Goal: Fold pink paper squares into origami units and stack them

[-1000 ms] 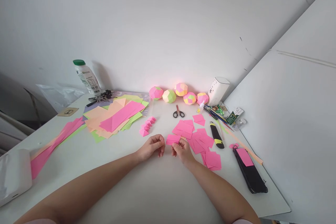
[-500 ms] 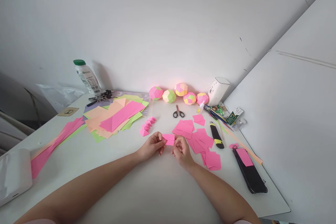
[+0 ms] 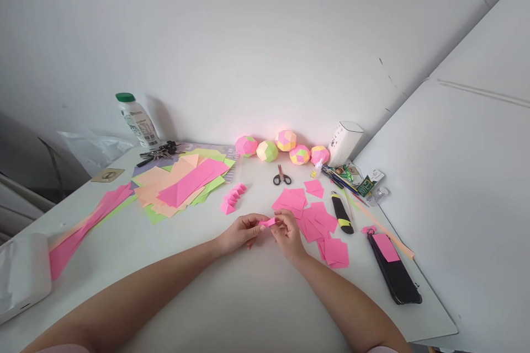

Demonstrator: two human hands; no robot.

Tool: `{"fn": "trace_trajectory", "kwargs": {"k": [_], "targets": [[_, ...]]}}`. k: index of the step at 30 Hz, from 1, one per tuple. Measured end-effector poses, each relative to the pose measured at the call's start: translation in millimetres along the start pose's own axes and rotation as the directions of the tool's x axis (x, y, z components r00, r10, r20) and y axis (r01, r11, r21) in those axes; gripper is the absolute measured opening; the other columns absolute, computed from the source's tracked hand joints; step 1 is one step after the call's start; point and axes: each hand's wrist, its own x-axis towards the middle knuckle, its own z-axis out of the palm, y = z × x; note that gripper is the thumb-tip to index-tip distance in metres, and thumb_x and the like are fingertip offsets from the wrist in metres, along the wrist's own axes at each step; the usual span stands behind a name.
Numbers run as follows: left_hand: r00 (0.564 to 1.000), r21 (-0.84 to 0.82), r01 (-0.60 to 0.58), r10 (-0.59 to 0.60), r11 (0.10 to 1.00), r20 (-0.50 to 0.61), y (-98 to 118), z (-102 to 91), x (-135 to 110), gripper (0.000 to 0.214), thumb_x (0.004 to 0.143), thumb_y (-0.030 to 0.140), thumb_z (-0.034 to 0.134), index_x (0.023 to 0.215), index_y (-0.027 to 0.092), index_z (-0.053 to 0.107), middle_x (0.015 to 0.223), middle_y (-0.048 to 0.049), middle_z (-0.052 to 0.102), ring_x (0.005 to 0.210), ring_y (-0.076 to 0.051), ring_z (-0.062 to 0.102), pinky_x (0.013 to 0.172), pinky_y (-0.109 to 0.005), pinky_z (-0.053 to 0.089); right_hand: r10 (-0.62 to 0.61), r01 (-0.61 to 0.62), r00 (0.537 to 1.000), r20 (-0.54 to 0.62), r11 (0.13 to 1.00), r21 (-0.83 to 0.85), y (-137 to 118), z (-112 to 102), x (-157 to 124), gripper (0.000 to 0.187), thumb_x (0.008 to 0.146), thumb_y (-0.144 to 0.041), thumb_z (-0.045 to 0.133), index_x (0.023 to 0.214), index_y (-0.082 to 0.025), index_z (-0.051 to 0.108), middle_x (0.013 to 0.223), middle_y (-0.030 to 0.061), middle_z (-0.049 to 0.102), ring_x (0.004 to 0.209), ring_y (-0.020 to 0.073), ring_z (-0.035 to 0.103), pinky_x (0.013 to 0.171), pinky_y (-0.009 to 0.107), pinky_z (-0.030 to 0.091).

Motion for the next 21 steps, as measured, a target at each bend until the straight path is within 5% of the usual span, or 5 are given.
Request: {"fn": "trace_trajectory", "kwargs": {"k": [6, 10, 16, 21], "targets": [[1.0, 0.035, 0.007, -0.007, 0.999, 0.004, -0.4, 0.5, -0.2, 0.036, 0.076, 0.048, 0.059, 0.086, 0.013, 0.06, 0.05, 0.0076, 0.041, 0.037, -0.005, 0.038, 0.036, -0.019, 0.036, 0.025, -0.025, 0.999, 0.048, 1.0, 0.01, -7.3, -0.2, -0.5, 0.021, 0.083, -0.037, 0.053, 0.076, -0.018, 0.056, 0.087, 0.0035, 0.052, 0.061, 0.011, 0.046, 0.048, 0.022, 0.04], [0.998, -0.034, -0.032, 0.03, 0.999, -0.05, -2.1, 2.6, 0.4, 0.034, 0.071, 0.045, 0.065, 0.072, 0.015, 0.051, 0.06, 0.005, 0.048, 0.048, -0.006, 0.045, 0.042, -0.019, 0.043, 0.097, -0.097, 0.994, 0.045, 0.995, -0.014, -9.5, -0.3, -1.3, 0.024, 0.082, -0.036, 0.054, 0.067, -0.018, 0.052, 0.061, -0.003, 0.041, 0.051, 0.0098, 0.037, 0.047, 0.022, 0.032], [0.995, -0.165, -0.07, 0.057, 0.984, -0.08, -5.9, 3.2, 2.3, 0.033, 0.072, 0.041, 0.066, 0.076, 0.018, 0.042, 0.06, 0.0063, 0.049, 0.05, -0.008, 0.048, 0.045, -0.02, 0.042, 0.136, -0.135, 0.989, 0.059, 0.991, -0.024, -5.3, -1.6, -1.0, 0.026, 0.079, -0.034, 0.056, 0.061, -0.018, 0.046, 0.057, -0.0045, 0.036, 0.051, 0.0101, 0.034, 0.048, 0.023, 0.029], [0.998, -0.138, -0.058, 0.061, 0.989, 0.019, -4.3, 1.4, -0.4, 0.029, 0.076, 0.035, 0.064, 0.096, 0.017, 0.055, 0.082, -0.0008, 0.055, 0.068, -0.011, 0.053, 0.061, -0.025, 0.046, 0.131, -0.128, 0.988, 0.087, 0.991, -0.038, -3.9, -1.2, -0.4, 0.025, 0.079, -0.032, 0.056, 0.061, -0.018, 0.046, 0.057, -0.0047, 0.035, 0.052, 0.0099, 0.032, 0.048, 0.023, 0.027]]}}
